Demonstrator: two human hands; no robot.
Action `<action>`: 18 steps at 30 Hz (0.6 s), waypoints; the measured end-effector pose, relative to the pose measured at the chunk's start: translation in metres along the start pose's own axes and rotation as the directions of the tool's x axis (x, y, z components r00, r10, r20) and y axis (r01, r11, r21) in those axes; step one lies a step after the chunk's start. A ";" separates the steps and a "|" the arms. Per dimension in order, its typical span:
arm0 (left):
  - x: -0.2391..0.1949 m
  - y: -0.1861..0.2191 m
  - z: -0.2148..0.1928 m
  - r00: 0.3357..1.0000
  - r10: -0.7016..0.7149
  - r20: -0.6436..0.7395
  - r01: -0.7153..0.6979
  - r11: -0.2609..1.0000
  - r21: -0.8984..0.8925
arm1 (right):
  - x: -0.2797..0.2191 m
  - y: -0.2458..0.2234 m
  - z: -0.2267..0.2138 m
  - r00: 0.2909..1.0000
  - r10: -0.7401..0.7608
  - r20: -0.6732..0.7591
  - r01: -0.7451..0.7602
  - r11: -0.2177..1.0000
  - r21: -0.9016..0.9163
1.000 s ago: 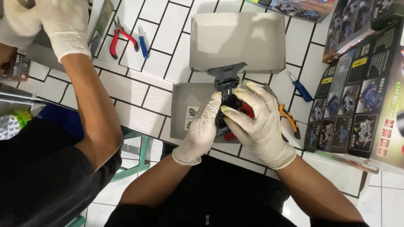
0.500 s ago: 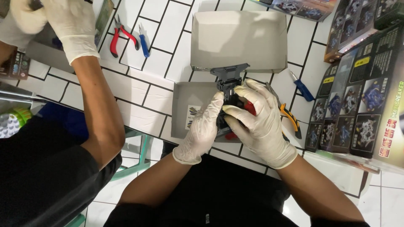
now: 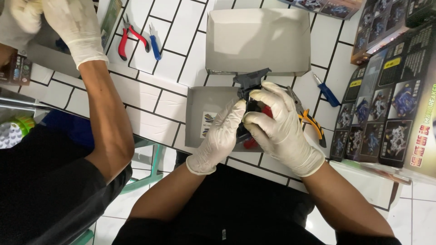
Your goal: Assembling a plastic model toy car by cutting parts from a sprue and fitting them onto the chassis
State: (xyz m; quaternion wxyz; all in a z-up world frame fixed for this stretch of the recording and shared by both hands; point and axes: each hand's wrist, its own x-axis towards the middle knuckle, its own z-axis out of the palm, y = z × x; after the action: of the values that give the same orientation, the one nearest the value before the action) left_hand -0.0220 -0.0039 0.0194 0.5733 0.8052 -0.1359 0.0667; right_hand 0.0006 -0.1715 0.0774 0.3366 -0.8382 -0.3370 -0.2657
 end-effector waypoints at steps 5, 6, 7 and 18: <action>0.004 0.023 -0.004 0.966 -0.252 0.049 0.257 0.949 -0.184 | -0.001 -0.002 0.000 0.997 -0.059 0.056 0.064 0.993 -0.100; 0.006 0.028 -0.005 0.941 -0.330 0.076 0.339 0.910 -0.240 | -0.002 -0.002 0.000 0.996 -0.056 0.063 0.060 0.996 -0.072; 0.008 0.032 -0.005 0.941 -0.330 0.075 0.338 0.910 -0.240 | -0.001 -0.002 0.000 0.996 -0.056 0.063 0.061 0.996 -0.072; 0.037 0.087 -0.010 0.733 -0.670 0.115 0.657 0.654 -0.375 | 0.007 -0.006 -0.010 0.987 -0.006 0.162 -0.015 0.991 0.129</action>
State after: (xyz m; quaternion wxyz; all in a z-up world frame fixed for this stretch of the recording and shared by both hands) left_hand -0.0120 -0.0260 0.1112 0.7085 0.6664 0.1666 -0.1619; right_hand -0.0013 -0.1727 0.0904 0.3625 -0.8340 -0.3782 -0.1733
